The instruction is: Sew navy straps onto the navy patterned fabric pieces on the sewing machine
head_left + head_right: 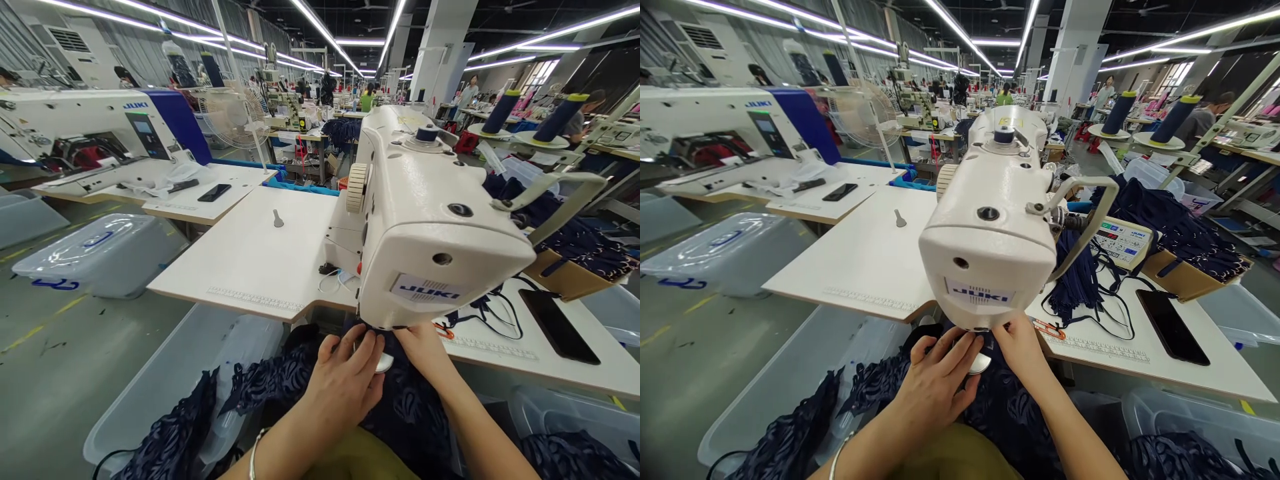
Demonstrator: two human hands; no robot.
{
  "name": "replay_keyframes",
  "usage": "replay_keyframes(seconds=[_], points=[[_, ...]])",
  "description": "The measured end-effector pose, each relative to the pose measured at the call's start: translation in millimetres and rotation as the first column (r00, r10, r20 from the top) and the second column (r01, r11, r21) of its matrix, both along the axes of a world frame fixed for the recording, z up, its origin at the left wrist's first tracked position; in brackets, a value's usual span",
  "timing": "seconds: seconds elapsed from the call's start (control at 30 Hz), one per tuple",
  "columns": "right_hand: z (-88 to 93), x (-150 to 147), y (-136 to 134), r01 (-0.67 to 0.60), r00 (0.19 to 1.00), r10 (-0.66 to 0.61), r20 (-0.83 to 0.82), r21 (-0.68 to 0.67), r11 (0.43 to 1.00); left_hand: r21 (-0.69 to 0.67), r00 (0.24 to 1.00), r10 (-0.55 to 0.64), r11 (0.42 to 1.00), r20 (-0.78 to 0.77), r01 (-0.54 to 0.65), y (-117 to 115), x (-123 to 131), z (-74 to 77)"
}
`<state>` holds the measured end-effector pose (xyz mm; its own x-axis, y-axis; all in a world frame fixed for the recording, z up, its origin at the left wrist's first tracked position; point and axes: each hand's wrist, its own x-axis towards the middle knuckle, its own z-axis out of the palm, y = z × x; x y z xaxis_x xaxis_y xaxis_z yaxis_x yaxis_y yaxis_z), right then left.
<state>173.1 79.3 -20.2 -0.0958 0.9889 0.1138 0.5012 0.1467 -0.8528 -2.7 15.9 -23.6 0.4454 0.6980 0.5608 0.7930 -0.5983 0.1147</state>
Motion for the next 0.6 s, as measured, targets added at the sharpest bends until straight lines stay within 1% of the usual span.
replay_keyframes(seconds=[0.2,0.3,0.47,0.6], points=[[6.1,-0.9,2.5,-0.033,0.999,0.034,-0.024,0.029,0.999,-0.005,1.0,0.019,1.0,-0.002,-0.019,-0.1,2.6,-1.8],[5.9,-0.4,3.7,-0.033,0.999,0.033,-0.017,0.032,0.999,-0.008,1.0,0.021,1.0,-0.006,-0.021,-0.2,3.4,-1.2],[4.3,-0.3,6.0,-0.067,0.997,0.07,-0.041,0.064,0.996,0.0,0.999,0.039,0.999,-0.01,-0.039,-1.0,4.7,-1.0],[0.9,1.3,6.6,-0.062,0.998,0.064,-0.029,0.078,0.995,0.013,0.999,0.047,0.999,-0.019,-0.046,-1.2,5.2,-1.1]])
